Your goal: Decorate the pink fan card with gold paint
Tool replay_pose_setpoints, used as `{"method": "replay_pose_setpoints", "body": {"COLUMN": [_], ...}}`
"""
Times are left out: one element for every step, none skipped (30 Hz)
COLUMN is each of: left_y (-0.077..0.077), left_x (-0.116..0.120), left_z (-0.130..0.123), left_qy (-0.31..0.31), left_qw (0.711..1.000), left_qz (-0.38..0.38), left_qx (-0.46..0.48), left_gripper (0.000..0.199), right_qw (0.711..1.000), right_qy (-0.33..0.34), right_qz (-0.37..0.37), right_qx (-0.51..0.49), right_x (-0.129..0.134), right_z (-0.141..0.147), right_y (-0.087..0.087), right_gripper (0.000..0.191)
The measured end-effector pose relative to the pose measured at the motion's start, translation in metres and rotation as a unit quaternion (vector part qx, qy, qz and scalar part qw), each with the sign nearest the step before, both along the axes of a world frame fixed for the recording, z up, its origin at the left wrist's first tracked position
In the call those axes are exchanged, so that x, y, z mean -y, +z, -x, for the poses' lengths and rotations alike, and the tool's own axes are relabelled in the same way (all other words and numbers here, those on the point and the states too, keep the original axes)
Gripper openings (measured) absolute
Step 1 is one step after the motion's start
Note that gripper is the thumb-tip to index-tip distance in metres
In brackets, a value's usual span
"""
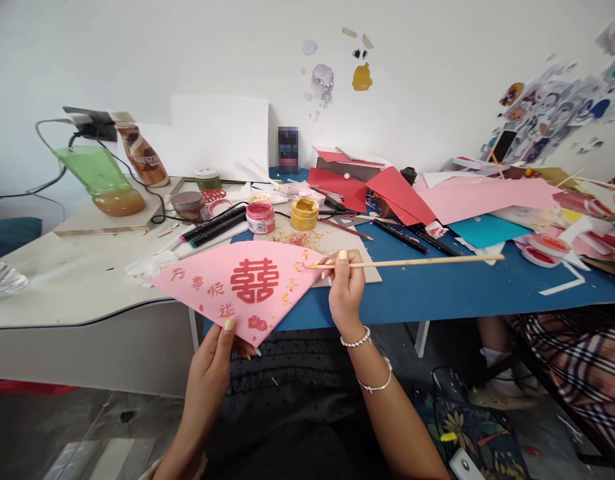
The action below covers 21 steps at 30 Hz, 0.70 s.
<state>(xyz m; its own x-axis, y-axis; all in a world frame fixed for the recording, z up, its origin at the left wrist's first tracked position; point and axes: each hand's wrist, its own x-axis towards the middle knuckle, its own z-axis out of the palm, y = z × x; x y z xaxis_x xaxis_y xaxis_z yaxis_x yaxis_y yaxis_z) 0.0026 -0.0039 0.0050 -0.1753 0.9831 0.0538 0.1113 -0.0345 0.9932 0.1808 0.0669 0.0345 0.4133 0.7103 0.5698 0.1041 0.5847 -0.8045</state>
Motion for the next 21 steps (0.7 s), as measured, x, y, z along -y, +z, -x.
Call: {"method": "replay_pose_setpoints", "body": {"left_y": [-0.001,-0.002,-0.003,-0.004,-0.004,-0.005,-0.005,-0.005,-0.005,-0.004,-0.004,-0.004,-0.003,-0.003,-0.003,-0.002,-0.002,-0.002,-0.001,-0.001,-0.001], "left_x": [0.0,0.0,-0.001,-0.001,-0.001,-0.002,-0.002,-0.002,-0.002,-0.001,-0.001,-0.001,-0.001,-0.001,-0.001,-0.001,-0.001,-0.001,-0.001,-0.001,-0.001], "left_z": [0.0,0.0,0.001,0.001,0.001,0.0,0.0,0.0,0.0,0.0,0.0,-0.001,-0.001,-0.001,-0.001,-0.001,-0.001,-0.001,-0.001,-0.001,-0.001], "left_qy": [0.001,0.003,0.005,0.006,0.006,0.005,0.005,0.005,0.006,0.008,0.008,0.008,0.007,0.006,0.007,0.007,0.008,0.008,0.007,0.006,0.004], "left_qw": [1.0,1.0,1.0,1.0,1.0,1.0,1.0,1.0,1.0,1.0,1.0,1.0,1.0,1.0,1.0,1.0,1.0,1.0,1.0,1.0,1.0], "left_qz": [-0.002,-0.003,-0.002,-0.002,-0.002,-0.002,-0.001,0.001,0.004,0.007,0.011,0.012,0.013,0.012,0.011,0.011,0.01,0.009,0.009,0.008,0.008], "left_qx": [-0.006,-0.01,-0.013,-0.014,-0.015,-0.015,-0.014,-0.014,-0.013,-0.012,-0.01,-0.009,-0.009,-0.01,-0.011,-0.012,-0.013,-0.013,-0.013,-0.012,-0.011], "left_gripper": [0.034,0.035,0.035,0.036,0.036,0.036,0.036,0.035,0.035,0.035,0.034,0.034,0.034,0.034,0.034,0.034,0.035,0.035,0.035,0.035,0.035], "right_qw": [1.0,0.999,0.999,0.998,0.997,0.997,0.996,0.996,0.995,0.995,0.995,0.994,0.994,0.993,0.993,0.991,0.99,0.99,0.989,0.989,0.989], "right_qy": [0.007,0.017,0.024,0.027,0.024,0.019,0.013,0.01,0.01,0.011,0.013,0.014,0.013,0.01,0.007,0.003,0.0,-0.004,-0.007,-0.01,-0.012], "right_qz": [0.008,0.017,0.025,0.03,0.035,0.039,0.042,0.047,0.052,0.057,0.06,0.062,0.063,0.065,0.066,0.068,0.07,0.071,0.07,0.069,0.067], "right_qx": [0.01,0.024,0.038,0.051,0.061,0.068,0.073,0.077,0.08,0.081,0.082,0.084,0.088,0.094,0.102,0.111,0.119,0.124,0.126,0.127,0.128], "right_x": [0.001,0.002,0.003,0.004,0.004,0.004,0.003,0.002,0.001,0.0,0.0,-0.001,-0.001,-0.001,-0.001,-0.001,-0.001,-0.001,0.0,0.0,0.0], "right_z": [0.0,-0.001,-0.001,0.0,0.0,0.001,0.001,0.002,0.002,0.002,0.002,0.002,0.002,0.002,0.001,0.001,0.001,0.001,0.001,0.001,0.001], "right_y": [0.001,0.001,0.002,0.002,0.001,0.001,0.0,-0.001,-0.003,-0.004,-0.005,-0.007,-0.008,-0.009,-0.01,-0.01,-0.011,-0.011,-0.011,-0.011,-0.011], "right_gripper": [0.026,0.026,0.026,0.027,0.027,0.027,0.027,0.027,0.026,0.026,0.026,0.026,0.026,0.026,0.026,0.026,0.026,0.026,0.025,0.025,0.025]}}
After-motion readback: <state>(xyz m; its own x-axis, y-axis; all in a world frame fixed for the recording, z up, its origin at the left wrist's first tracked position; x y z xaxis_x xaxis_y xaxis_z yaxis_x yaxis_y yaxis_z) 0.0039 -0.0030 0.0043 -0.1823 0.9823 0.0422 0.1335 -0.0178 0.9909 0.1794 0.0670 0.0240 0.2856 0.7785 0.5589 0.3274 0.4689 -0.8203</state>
